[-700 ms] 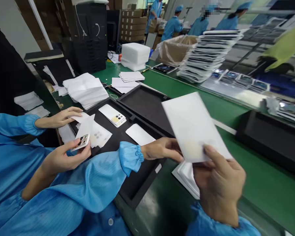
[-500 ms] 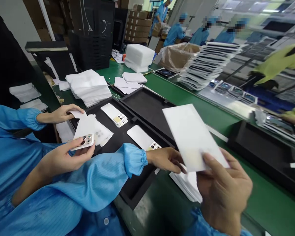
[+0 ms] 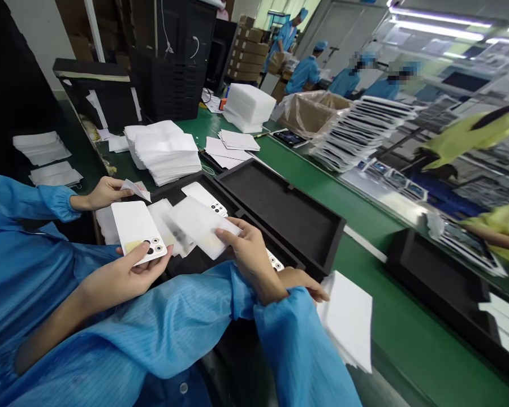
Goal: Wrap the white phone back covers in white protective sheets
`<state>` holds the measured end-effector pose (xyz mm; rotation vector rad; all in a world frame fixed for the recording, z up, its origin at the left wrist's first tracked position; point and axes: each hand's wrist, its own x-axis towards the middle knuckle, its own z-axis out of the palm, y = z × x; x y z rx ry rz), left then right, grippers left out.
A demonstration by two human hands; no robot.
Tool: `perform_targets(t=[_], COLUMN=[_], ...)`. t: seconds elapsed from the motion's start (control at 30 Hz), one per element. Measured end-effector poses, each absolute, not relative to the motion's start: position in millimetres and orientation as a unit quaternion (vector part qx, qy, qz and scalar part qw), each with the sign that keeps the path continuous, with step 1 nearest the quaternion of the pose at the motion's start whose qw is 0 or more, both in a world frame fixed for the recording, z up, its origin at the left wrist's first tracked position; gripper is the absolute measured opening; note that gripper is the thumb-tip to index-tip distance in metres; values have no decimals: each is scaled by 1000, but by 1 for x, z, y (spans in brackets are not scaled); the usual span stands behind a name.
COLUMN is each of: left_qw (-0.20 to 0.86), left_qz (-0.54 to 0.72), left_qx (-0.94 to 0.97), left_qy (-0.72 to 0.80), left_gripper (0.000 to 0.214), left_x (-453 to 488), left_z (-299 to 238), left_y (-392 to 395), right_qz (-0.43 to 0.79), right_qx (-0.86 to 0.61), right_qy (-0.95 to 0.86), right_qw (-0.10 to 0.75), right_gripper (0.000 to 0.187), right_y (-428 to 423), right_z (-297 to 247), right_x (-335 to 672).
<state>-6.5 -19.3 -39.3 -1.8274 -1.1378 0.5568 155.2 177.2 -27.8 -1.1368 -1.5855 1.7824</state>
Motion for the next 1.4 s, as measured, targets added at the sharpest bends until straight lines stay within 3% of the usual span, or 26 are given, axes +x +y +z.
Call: perform_targets(t=[0.23,0.47,0.6,0.7,0.8,0.93,1.03,1.2,1.3,1.4], left_qw=[488,461,464,488,511,587,639,645,640,641], left_qz=[270,103,111,139,174,361,452,470,468,487], left_qx=[-698,-724,-732,-723,-717,-651,-583,-574,-587,-576], left_qy=[-449,-503,-486,-468,-441,-318,-218,-183,-162,-143], left_gripper=[46,45,46,46,43,43,47,50,48,48], left_x=[-10,-17,-24,-28,-30,-30,-30,-30,-28,-26], left_z=[-38,-43,-51,-58,-64,-68,-68,-67,-65,-61], left_y=[-20,-16,-13,-13,-15,-18,-18,-18,-17,-16], right_qz=[549,442,257,125,73,56,53,40,63,118], right_qx=[-429,-347,-395,-468,-485,-469,-466,-467,-466,-457], right_qy=[-701,-813,-866,-874,-867,-869,-871,-877,-882,-869], right_qw=[153,153,165,34,-84,-147,-146,-104,-7,148], right_gripper=[66,40,35,45,63,61,57,61,59,61], right_y=[174,173,193,218,236,241,241,238,238,242], right_z=[-61,-67,-50,-41,-40,-46,-49,-41,-31,-23], right_x=[135,166,192,210,218,217,215,215,217,222])
